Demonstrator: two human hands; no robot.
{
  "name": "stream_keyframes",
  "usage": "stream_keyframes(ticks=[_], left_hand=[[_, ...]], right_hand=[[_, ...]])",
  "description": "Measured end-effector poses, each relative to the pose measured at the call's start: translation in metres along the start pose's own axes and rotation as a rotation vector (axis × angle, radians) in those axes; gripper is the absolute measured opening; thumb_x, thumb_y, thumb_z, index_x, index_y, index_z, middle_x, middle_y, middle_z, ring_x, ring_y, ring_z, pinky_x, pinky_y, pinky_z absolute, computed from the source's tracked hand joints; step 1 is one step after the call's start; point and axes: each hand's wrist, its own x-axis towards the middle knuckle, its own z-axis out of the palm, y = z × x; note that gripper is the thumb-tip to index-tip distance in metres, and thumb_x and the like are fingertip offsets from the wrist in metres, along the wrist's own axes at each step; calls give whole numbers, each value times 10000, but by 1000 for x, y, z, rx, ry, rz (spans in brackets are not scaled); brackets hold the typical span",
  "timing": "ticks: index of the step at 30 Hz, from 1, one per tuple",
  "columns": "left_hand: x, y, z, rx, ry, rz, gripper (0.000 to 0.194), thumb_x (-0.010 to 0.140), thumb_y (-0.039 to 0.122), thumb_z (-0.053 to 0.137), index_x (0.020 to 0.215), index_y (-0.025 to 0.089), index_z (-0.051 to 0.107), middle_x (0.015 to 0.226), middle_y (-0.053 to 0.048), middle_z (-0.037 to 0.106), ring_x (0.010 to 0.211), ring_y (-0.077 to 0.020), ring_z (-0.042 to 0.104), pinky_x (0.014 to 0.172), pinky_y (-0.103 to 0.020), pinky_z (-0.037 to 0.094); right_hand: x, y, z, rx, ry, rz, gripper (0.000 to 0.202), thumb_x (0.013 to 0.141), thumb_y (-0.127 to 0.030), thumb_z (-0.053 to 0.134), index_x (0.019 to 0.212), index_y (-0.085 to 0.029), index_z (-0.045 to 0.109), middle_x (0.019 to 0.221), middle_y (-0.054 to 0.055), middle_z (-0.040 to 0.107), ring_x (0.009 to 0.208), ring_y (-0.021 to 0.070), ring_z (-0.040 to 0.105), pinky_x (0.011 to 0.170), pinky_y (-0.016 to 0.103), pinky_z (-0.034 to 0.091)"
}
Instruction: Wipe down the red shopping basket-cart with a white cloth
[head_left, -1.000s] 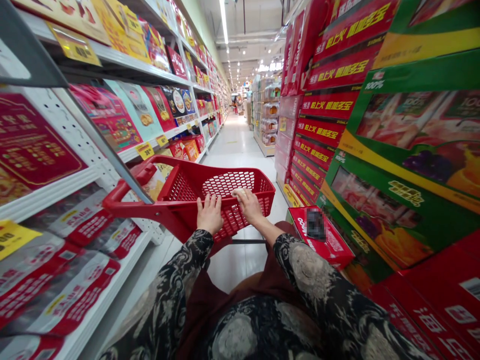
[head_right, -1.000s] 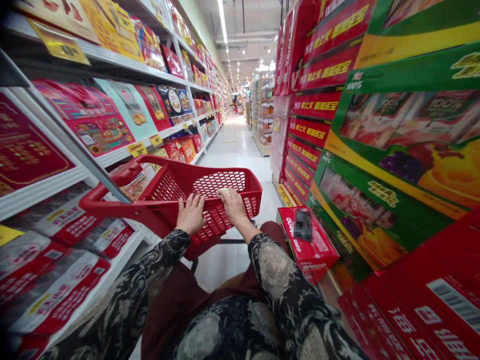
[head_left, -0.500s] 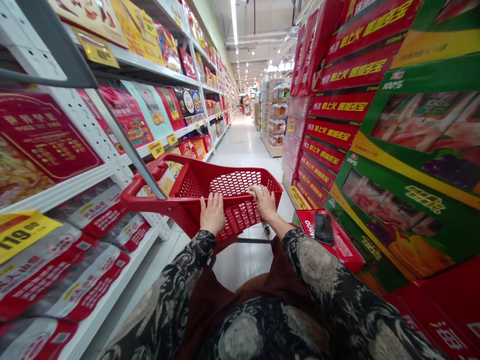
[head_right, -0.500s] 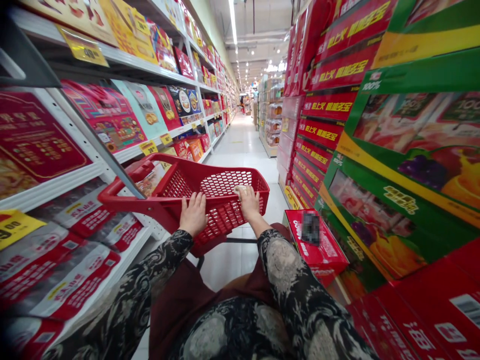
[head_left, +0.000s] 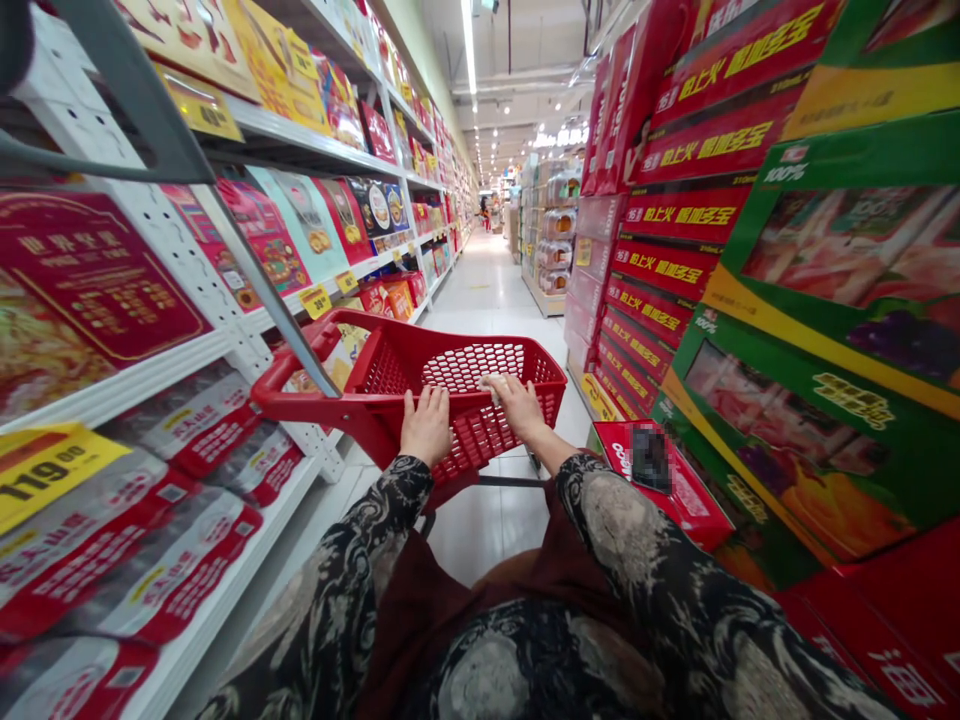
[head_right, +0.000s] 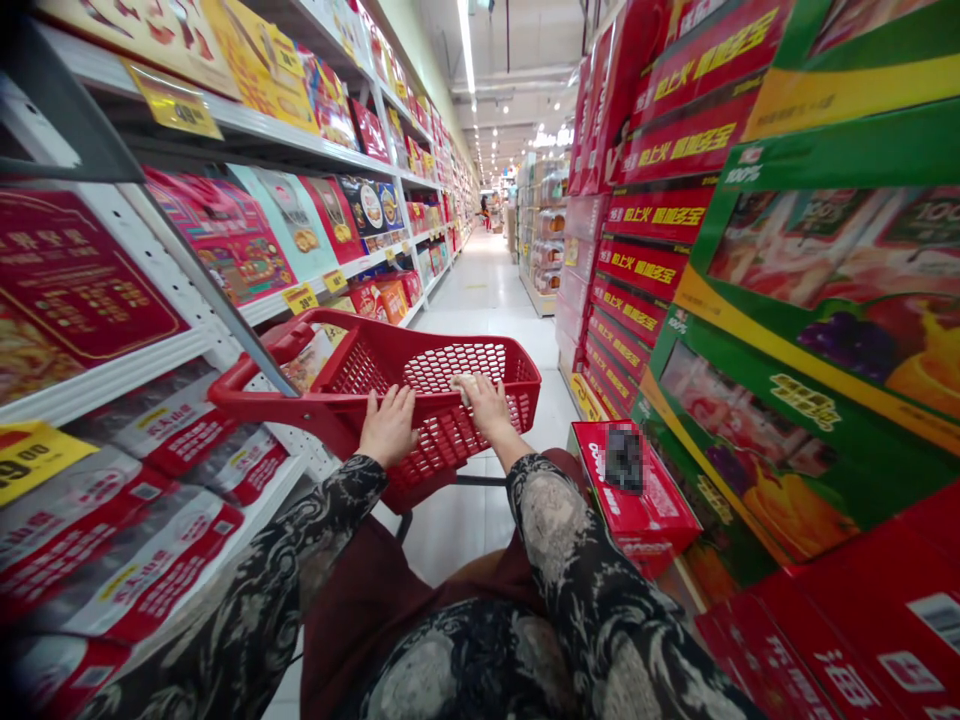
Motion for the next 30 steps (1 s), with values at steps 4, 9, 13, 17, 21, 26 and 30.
stream_keyframes(ticks=[4,9,13,17,21,26,30], left_hand=[[-4,-17,-3,38,55,-52,636,768,211,400,1386,65,350,1461,-153,361,1378,-294,248,1124,-554,83],[-3,-20,-4,45,12,-33,671,745,218,426,1391,61,339,1469,-149,350,1376,-312,245,1121,-559,87],[4,-15,-5,33,-10,-9,710,727,249,466,1397,62,325,1481,-145,328,1380,-315,230,1120,-563,89],[10,-6,-6,27,-9,29,724,724,274,492,1399,73,324,1486,-138,319,1382,-313,222,1122,-555,84],[13,7,-4,20,16,33,725,729,301,495,1391,55,334,1481,-151,325,1374,-343,224,1112,-582,87],[14,19,-5,20,58,42,733,720,300,496,1387,40,339,1471,-151,343,1359,-355,244,1106,-591,107],[14,18,-7,7,58,60,713,718,284,480,1377,38,358,1466,-155,352,1356,-348,264,1105,-584,127]], right_hand=[[5,0,-3,28,1,40,486,923,-97,294,1337,-314,427,1408,69,426,1302,207,364,1062,516,258],[10,1,-7,54,-17,101,462,934,-125,287,1315,-331,447,1396,57,434,1300,213,356,1066,525,241],[12,11,-10,44,8,114,452,935,-139,300,1311,-337,453,1362,49,462,1255,221,396,1055,507,260],[14,20,-10,41,49,161,437,937,-151,300,1300,-320,476,1352,57,472,1246,236,396,1046,484,276],[14,2,-3,104,106,164,438,915,-113,329,1290,-262,500,1369,80,459,1256,225,390,1021,416,322],[10,-42,9,207,170,-46,436,902,-100,377,1314,-203,477,1421,91,414,1317,183,331,1062,350,287],[10,-39,8,173,124,-34,436,907,-101,368,1316,-215,469,1432,99,401,1314,198,343,1056,395,285]])
